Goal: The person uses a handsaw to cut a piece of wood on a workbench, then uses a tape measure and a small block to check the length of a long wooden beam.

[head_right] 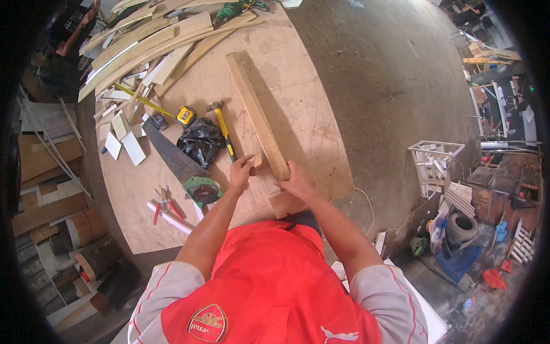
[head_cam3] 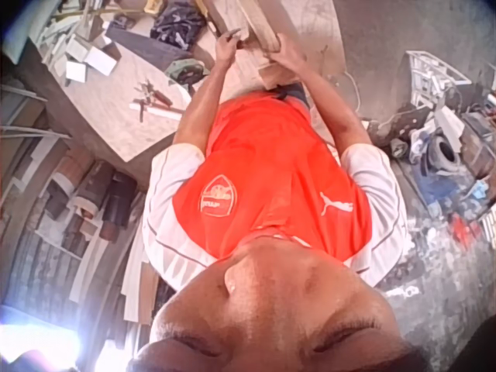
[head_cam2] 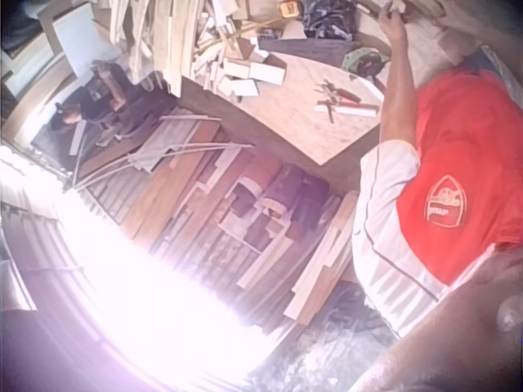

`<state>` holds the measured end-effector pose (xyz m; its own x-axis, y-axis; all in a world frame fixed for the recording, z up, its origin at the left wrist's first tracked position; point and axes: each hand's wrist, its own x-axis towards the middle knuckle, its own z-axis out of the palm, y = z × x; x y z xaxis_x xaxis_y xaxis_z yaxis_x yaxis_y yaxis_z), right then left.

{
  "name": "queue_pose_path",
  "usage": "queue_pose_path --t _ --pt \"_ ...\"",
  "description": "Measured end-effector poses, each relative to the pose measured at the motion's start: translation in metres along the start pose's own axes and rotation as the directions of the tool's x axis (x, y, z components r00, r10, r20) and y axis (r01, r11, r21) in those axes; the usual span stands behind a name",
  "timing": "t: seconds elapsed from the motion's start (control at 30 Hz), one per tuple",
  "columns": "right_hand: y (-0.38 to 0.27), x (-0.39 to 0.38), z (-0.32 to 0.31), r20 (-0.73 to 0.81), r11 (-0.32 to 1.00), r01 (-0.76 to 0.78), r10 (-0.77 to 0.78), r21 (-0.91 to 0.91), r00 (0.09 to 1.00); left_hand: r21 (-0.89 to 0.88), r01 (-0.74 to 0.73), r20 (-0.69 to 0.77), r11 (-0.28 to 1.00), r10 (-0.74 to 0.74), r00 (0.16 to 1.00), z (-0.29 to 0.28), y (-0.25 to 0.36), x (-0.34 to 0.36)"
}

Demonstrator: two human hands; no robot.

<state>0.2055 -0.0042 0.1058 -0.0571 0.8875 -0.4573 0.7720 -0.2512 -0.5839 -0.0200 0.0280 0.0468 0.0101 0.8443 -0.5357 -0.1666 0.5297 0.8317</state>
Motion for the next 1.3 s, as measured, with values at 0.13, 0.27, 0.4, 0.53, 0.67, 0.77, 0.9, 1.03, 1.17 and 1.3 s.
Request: queue_pose_path --t 0.13,0.27,0.4,0.53,0.67,0.77,0.9,1.03,1.17,1.3 --pt "-0.002 -0.001 -0.003 0.020 1.000 -0.024 0.024 -0.018 1.000 -0.235 0.283 0.014 0.930 -0.288 0.958 0.001 0.003 0.004" --pt "-0.004 -0.001 -0.003 0.008 1.000 -0.007 0.007 -0.018 1.000 -0.437 0.438 0.092 0.786 -0.445 0.891 0.003 -0.012 0.014" --pt "-0.005 -0.001 -0.006 0.040 1.000 -0.029 0.029 -0.008 0.999 -0.284 0.398 0.164 0.872 -0.365 0.916 0.008 0.001 0.010" --pt "-0.005 0.000 -0.003 0.037 0.999 -0.042 0.043 -0.031 0.998 0.067 0.302 0.147 0.951 -0.309 0.940 0.009 -0.001 0.005" --pt "-0.007 0.000 -0.007 0.073 0.996 -0.055 0.060 -0.064 0.996 -0.027 0.340 -0.024 0.940 -0.340 0.940 0.021 -0.004 0.004" --pt "-0.013 -0.002 -0.012 0.097 0.994 -0.082 0.088 -0.066 0.991 -0.140 0.358 -0.090 0.923 -0.372 0.924 0.023 -0.009 0.007" --pt "-0.011 -0.002 -0.009 0.082 0.995 -0.067 0.073 -0.076 0.994 -0.100 0.311 0.001 0.945 -0.313 0.950 0.015 -0.016 0.014" --pt "-0.008 0.000 -0.006 0.056 0.997 -0.048 0.052 -0.064 0.997 -0.068 0.271 0.085 0.960 -0.266 0.960 0.015 -0.017 0.017" --pt "-0.004 0.003 -0.003 0.045 0.999 -0.012 0.014 -0.042 0.999 -0.046 0.331 0.112 0.943 -0.324 0.939 0.010 -0.017 0.019" --pt "-0.002 0.004 -0.003 0.059 0.998 -0.018 0.022 -0.062 0.998 -0.011 0.339 0.104 0.941 -0.336 0.936 0.010 -0.009 0.017"
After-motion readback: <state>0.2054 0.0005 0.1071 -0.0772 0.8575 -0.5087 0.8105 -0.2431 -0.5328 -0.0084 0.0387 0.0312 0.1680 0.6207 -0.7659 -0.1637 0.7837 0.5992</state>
